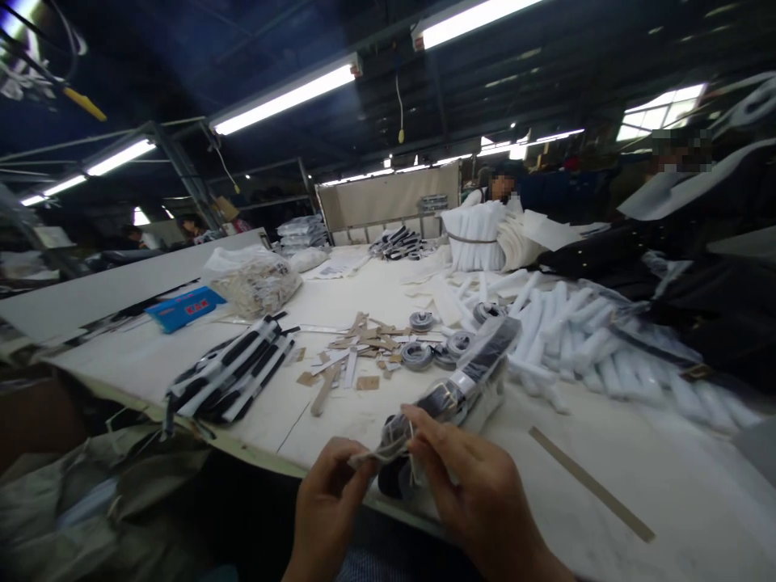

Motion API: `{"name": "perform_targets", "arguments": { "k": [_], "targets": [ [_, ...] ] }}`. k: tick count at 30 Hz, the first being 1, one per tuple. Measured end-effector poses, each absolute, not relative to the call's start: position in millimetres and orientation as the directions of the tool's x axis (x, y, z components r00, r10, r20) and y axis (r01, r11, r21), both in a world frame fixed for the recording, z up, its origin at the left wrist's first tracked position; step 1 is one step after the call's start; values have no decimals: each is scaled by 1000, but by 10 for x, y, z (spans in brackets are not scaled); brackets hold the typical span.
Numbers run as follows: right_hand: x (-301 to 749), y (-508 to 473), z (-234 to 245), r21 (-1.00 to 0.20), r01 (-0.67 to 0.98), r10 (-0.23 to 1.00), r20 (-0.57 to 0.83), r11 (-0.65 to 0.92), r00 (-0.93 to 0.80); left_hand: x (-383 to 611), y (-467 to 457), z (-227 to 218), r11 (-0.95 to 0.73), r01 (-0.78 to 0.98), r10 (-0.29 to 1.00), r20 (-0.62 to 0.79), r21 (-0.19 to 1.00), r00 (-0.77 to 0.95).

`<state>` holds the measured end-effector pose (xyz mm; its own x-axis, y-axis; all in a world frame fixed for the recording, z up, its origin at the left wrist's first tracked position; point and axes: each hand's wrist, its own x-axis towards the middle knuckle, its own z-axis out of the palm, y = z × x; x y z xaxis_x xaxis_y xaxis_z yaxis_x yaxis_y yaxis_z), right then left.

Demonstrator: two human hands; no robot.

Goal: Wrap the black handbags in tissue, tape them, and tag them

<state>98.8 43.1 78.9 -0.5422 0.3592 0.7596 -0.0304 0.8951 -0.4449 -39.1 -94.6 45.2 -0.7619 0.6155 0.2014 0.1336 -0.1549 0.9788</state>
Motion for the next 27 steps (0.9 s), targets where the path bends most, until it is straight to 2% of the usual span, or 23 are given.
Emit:
{"name": "perform_targets", "arguments": {
  "k": [2,6,8,10,12,16,20,24,27],
  "targets": [
    [963,451,767,-412,58,372,742,909,-558,-406,-979,346,-153,114,601,184,982,-778],
    [917,462,764,-373,193,411,690,907,-596,-416,-1039,109,-235,-284,646,-69,930,-760],
    [887,438,771,-383,247,451,665,890,-596,-402,-1083,-10,-256,-400,674,-134,880,-726],
    [848,389,777,-436,264,504,648,860,-571,-382,-1130,-120,-257,-442,681,-163,859,-714],
    [794,331,779,-509,228,544,646,830,-535,-361,-1169,-207,-237,-405,668,-155,883,-728],
    [647,286,779,-609,146,596,650,780,-472,-315,-1199,-291,-167,-205,635,-54,964,-770],
    [538,366,801,-714,145,679,553,685,-483,-373,-1169,-346,-100,-28,653,44,995,-756],
    [577,396,801,-770,104,662,460,629,-592,-575,-1149,-414,-85,-14,699,49,996,-714],
    [690,378,738,-778,125,675,438,615,-593,-680,-1172,-426,-77,35,684,79,996,-725]
  ]
}}
